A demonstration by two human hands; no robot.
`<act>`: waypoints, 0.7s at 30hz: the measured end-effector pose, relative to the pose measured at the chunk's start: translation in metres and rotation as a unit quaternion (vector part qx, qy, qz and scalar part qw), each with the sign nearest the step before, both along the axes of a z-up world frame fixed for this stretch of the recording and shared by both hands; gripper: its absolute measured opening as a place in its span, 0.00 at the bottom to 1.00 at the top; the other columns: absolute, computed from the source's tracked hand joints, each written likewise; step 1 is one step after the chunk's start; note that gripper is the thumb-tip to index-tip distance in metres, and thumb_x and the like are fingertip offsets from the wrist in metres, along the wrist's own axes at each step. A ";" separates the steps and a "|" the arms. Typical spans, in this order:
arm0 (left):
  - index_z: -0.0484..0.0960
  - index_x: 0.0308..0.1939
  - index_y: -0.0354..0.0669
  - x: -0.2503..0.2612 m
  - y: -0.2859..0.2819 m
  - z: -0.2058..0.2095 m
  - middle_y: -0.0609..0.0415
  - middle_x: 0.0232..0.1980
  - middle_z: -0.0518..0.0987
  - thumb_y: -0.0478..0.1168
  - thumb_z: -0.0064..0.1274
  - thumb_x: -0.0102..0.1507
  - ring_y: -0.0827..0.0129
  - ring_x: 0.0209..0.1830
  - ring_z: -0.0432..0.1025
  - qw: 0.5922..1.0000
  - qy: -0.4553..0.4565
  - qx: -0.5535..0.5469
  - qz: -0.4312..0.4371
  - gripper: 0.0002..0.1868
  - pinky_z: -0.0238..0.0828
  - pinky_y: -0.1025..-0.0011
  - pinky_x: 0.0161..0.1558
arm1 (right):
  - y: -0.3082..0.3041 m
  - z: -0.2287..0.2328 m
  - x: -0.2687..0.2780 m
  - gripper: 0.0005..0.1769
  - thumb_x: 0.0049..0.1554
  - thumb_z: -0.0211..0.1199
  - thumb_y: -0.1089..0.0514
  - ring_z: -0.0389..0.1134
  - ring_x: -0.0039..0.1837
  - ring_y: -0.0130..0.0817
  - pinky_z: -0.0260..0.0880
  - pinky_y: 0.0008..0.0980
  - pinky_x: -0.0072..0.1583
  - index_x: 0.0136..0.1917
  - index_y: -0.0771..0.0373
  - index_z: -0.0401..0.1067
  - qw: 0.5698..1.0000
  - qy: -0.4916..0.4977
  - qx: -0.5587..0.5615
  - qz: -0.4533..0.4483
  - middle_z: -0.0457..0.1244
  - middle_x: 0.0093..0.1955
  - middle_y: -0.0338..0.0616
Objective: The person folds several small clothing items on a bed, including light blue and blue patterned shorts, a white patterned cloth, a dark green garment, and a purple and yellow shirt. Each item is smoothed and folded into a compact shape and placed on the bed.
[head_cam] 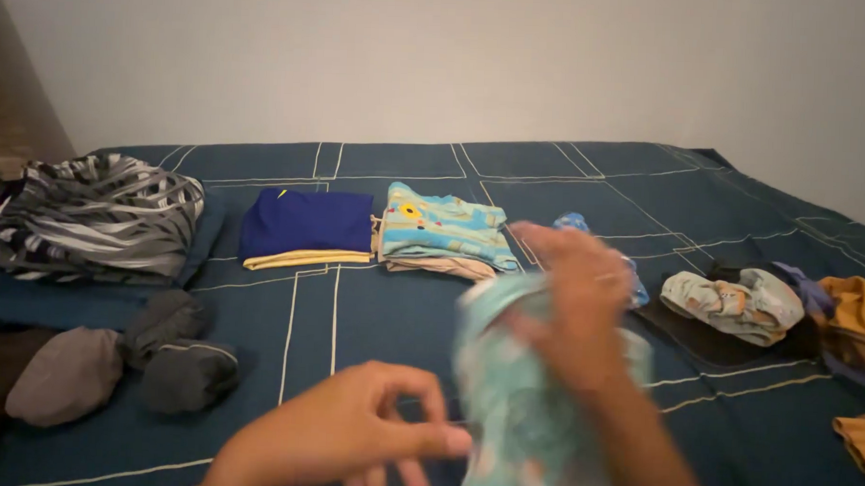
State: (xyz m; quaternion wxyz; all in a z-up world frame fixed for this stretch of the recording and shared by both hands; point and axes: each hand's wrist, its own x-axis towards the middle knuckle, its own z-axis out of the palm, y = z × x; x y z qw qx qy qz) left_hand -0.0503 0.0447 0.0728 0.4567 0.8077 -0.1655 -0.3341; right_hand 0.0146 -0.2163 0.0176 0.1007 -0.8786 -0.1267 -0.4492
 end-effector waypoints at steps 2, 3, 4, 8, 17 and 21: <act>0.75 0.38 0.45 0.018 0.000 -0.024 0.43 0.27 0.85 0.50 0.63 0.64 0.66 0.13 0.70 0.995 0.002 -0.032 0.090 0.16 0.65 0.74 0.16 | 0.014 -0.019 0.004 0.60 0.36 0.79 0.31 0.45 0.79 0.42 0.35 0.60 0.69 0.77 0.38 0.56 0.996 0.082 -0.046 -0.006 0.52 0.77 0.32; 0.70 0.40 0.43 0.027 0.000 -0.035 0.40 0.24 0.83 0.47 0.63 0.66 0.58 0.11 0.71 0.981 0.002 -0.066 0.180 0.17 0.65 0.70 0.13 | 0.022 -0.027 0.007 0.74 0.33 0.88 0.30 0.33 0.85 0.44 0.25 0.74 0.71 0.82 0.36 0.46 0.982 0.163 -0.092 -0.011 0.43 0.84 0.34; 0.70 0.40 0.43 0.037 -0.008 -0.046 0.40 0.24 0.83 0.47 0.63 0.66 0.58 0.11 0.71 0.982 0.001 -0.066 0.180 0.17 0.65 0.70 0.13 | 0.016 -0.016 0.002 0.74 0.33 0.88 0.30 0.33 0.85 0.44 0.25 0.74 0.71 0.82 0.36 0.46 0.983 0.161 -0.092 -0.012 0.43 0.84 0.34; 0.62 0.69 0.60 0.067 -0.038 -0.100 0.55 0.64 0.77 0.64 0.61 0.58 0.60 0.63 0.72 0.946 -0.174 0.066 0.267 0.41 0.67 0.60 0.61 | -0.025 -0.001 0.000 0.46 0.51 0.63 0.26 0.56 0.74 0.35 0.56 0.49 0.69 0.76 0.44 0.57 0.840 0.515 0.088 -0.145 0.55 0.77 0.35; 0.80 0.39 0.57 0.055 -0.009 -0.070 0.61 0.40 0.86 0.44 0.66 0.54 0.73 0.38 0.79 0.966 -0.130 0.041 0.221 0.12 0.74 0.72 0.36 | -0.006 -0.004 0.002 0.09 0.56 0.67 0.54 0.72 0.52 0.28 0.71 0.32 0.55 0.52 0.47 0.77 0.867 0.451 0.204 -0.062 0.72 0.50 0.32; 0.71 0.42 0.49 0.071 0.021 -0.099 0.52 0.30 0.81 0.51 0.68 0.58 0.73 0.24 0.66 0.979 -0.049 -0.041 0.194 0.22 0.56 0.72 0.27 | 0.016 -0.045 0.024 0.24 0.49 0.73 0.53 0.69 0.65 0.29 0.64 0.33 0.66 0.60 0.47 0.76 0.909 0.339 0.239 0.029 0.70 0.63 0.31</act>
